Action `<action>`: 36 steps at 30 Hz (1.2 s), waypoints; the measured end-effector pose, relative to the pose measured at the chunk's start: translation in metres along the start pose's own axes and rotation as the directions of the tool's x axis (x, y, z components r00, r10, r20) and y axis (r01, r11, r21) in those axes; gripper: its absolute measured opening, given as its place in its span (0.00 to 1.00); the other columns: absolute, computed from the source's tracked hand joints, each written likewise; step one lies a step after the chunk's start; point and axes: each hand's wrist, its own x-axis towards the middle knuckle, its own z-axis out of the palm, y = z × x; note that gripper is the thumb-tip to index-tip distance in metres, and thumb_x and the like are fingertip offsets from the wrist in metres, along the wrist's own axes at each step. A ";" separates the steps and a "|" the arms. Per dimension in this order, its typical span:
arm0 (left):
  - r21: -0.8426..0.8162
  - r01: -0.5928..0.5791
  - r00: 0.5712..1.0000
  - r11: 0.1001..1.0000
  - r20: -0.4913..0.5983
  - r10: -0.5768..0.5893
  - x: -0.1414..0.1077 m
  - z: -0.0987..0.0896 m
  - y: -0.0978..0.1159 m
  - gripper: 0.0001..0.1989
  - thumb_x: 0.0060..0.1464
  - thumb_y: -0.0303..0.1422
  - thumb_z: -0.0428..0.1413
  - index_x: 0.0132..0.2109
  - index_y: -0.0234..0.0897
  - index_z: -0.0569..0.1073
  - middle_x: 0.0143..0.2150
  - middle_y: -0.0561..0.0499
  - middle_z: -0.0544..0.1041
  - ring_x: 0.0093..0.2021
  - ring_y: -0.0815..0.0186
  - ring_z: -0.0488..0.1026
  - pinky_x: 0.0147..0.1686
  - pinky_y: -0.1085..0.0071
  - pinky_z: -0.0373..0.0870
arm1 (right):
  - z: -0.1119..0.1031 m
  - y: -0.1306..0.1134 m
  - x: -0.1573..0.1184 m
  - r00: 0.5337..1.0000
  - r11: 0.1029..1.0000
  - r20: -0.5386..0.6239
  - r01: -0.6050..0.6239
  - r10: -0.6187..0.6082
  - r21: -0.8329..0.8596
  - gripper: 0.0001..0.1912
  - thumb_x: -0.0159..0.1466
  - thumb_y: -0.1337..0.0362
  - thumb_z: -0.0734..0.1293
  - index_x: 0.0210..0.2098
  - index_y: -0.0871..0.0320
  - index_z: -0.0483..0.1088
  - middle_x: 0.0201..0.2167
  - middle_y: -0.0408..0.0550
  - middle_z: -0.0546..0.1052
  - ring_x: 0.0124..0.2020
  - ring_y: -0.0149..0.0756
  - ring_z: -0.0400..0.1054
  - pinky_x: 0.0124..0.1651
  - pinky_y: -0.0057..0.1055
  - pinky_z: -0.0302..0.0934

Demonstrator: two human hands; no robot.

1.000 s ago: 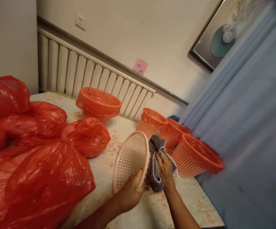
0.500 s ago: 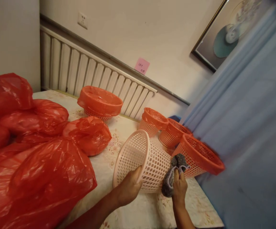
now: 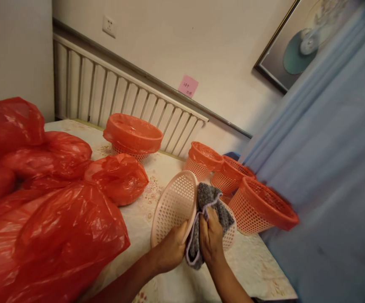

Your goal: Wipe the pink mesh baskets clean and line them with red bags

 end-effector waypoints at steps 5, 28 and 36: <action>0.119 -0.005 1.000 0.993 0.010 0.004 -0.006 -0.001 -0.001 0.19 0.55 0.21 0.46 0.52 0.36 0.69 0.48 0.47 0.76 0.47 0.61 0.71 0.52 0.66 0.64 | -0.008 0.007 0.057 0.984 0.988 0.090 -0.152 0.152 -0.006 0.18 0.63 0.57 0.56 0.44 0.57 0.72 0.40 0.48 0.76 0.42 0.40 0.67 0.47 0.34 0.59; 0.101 0.137 0.990 0.985 -0.057 -0.132 -0.009 0.006 0.014 0.19 0.54 0.22 0.48 0.53 0.36 0.68 0.50 0.46 0.74 0.53 0.59 0.68 0.56 0.64 0.62 | -0.036 0.067 0.026 0.943 0.943 -0.015 -0.333 0.333 -0.012 0.21 0.58 0.47 0.61 0.33 0.57 0.73 0.29 0.46 0.75 0.32 0.38 0.68 0.40 0.33 0.61; 0.169 0.105 0.994 0.980 -0.026 -0.102 -0.011 0.003 0.009 0.23 0.55 0.22 0.47 0.59 0.35 0.63 0.53 0.44 0.73 0.52 0.59 0.68 0.57 0.62 0.61 | -0.077 0.136 -0.004 0.888 0.903 -0.222 -0.426 0.404 -0.059 0.28 0.54 0.42 0.59 0.32 0.60 0.73 0.26 0.51 0.76 0.32 0.44 0.68 0.37 0.36 0.59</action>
